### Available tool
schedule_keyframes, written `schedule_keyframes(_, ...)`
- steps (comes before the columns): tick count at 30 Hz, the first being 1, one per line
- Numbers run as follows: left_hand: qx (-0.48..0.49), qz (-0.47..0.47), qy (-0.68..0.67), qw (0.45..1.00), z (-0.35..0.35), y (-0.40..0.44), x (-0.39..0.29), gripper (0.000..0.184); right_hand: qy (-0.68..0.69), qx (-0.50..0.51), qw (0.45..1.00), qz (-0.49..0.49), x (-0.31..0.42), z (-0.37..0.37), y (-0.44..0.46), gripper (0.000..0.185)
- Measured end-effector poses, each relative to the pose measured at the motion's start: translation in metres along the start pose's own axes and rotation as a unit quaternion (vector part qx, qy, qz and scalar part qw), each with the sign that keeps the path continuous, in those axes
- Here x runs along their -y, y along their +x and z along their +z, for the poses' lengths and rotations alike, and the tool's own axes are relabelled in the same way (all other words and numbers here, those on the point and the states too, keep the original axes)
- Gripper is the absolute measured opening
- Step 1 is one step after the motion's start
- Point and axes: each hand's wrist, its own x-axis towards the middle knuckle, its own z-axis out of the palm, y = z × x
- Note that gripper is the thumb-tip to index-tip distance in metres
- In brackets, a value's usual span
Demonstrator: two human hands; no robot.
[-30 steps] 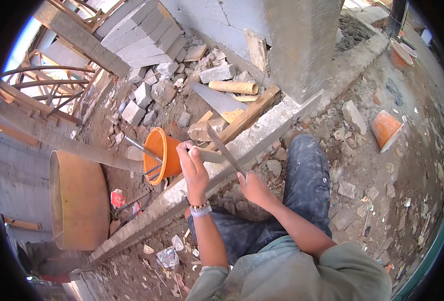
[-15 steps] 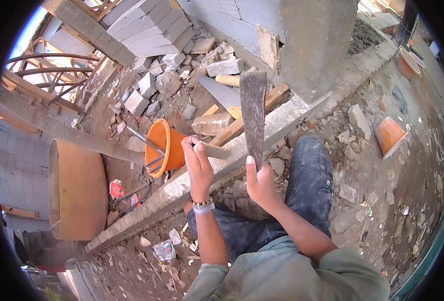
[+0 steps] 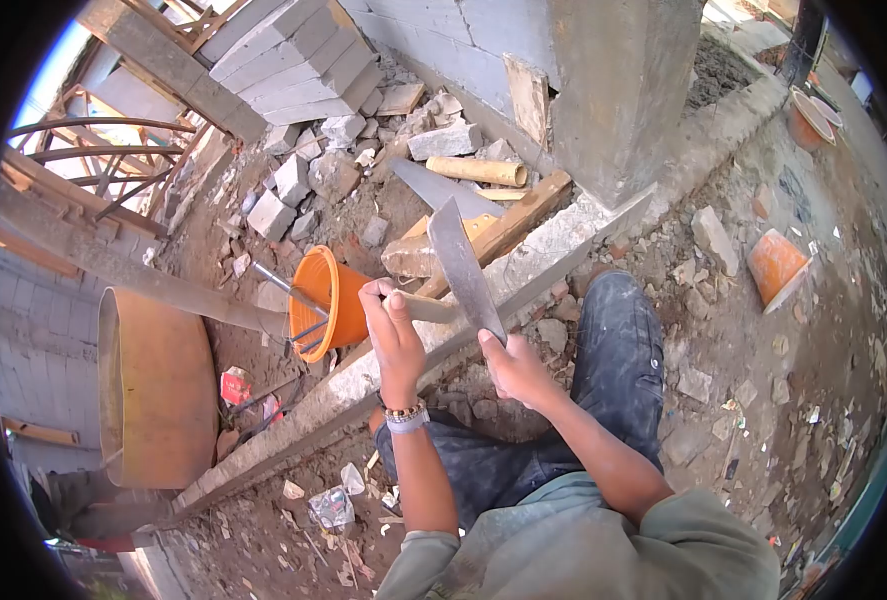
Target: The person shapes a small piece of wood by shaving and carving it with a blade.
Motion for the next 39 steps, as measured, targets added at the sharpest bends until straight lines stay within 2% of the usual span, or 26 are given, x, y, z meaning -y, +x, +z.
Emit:
schedule_keyframes(1,-0.006,-0.009,0.0,1.0,0.0,-0.001,-0.002,0.035,-0.065,-0.051,0.993,-0.085,0.006,0.004,-0.005,0.046)
schedule_keyframes(4,0.015,-0.015,0.013,1.0,-0.005,0.0,0.009,0.036,-0.101,-0.16,0.959,-0.211,0.029,0.017,-0.017,0.045)
schedule_keyframes(7,0.015,0.01,0.007,1.0,-0.002,0.003,0.015,0.036,-0.195,-0.142,0.956,-0.168,0.024,0.013,-0.016,0.043)
schedule_keyframes(11,0.017,-0.001,0.002,1.0,0.001,0.004,0.01,0.036,-0.363,-0.087,0.924,-0.084,-0.023,0.009,-0.001,0.044)
schedule_keyframes(14,0.006,0.0,-0.004,1.0,0.002,0.003,0.009,0.034,-0.324,-0.012,0.944,-0.064,-0.036,-0.004,0.015,0.046)
schedule_keyframes(15,0.01,-0.011,0.0,1.0,0.0,0.0,0.009,0.035,-0.171,0.052,0.983,0.035,-0.035,-0.009,0.014,0.046)
schedule_keyframes(16,0.01,-0.016,0.001,1.0,-0.001,0.001,0.009,0.035,-0.015,0.112,0.985,0.127,-0.029,-0.018,0.017,0.046)
schedule_keyframes(18,0.008,-0.013,0.0,1.0,0.001,0.006,0.008,0.035,0.166,0.167,0.946,0.223,-0.015,-0.026,0.018,0.048)
schedule_keyframes(21,0.006,-0.002,-0.004,1.0,0.003,0.005,0.009,0.034,-0.019,0.031,0.995,0.091,0.0,-0.012,0.003,0.047)
schedule_keyframes(22,0.007,-0.007,-0.002,1.0,0.002,0.004,0.009,0.035,-0.045,-0.019,0.999,-0.013,0.011,-0.005,-0.003,0.048)
schedule_keyframes(24,0.006,-0.02,0.003,1.0,0.0,0.003,0.007,0.035,-0.098,-0.114,0.964,-0.218,0.033,0.008,-0.013,0.051)
schedule_keyframes(27,0.007,-0.007,0.009,1.0,0.002,0.004,0.012,0.035,-0.13,-0.159,0.947,-0.247,0.027,0.014,-0.011,0.047)
schedule_keyframes(30,0.01,-0.002,0.011,1.0,0.004,0.005,0.01,0.036,-0.325,-0.067,0.939,-0.095,-0.013,0.008,0.004,0.051)
schedule_keyframes(33,0.012,-0.006,0.006,1.0,0.005,0.005,0.006,0.035,-0.321,-0.044,0.946,-0.021,-0.007,0.005,0.002,0.049)
schedule_keyframes(36,0.024,-0.029,0.023,0.999,0.001,0.007,0.002,0.038,-0.301,-0.031,0.949,-0.085,-0.034,-0.001,0.018,0.05)
schedule_keyframes(37,0.02,-0.023,0.017,0.999,0.001,0.009,0.002,0.037,-0.185,0.031,0.982,0.005,-0.031,-0.01,0.023,0.049)
schedule_keyframes(38,0.018,-0.016,0.012,1.0,0.002,0.01,0.003,0.037,-0.063,0.091,0.989,0.096,-0.029,-0.02,0.028,0.048)
schedule_keyframes(39,0.017,-0.01,0.008,1.0,0.002,0.009,0.004,0.036,0.062,0.149,0.969,0.186,-0.022,-0.023,0.028,0.047)
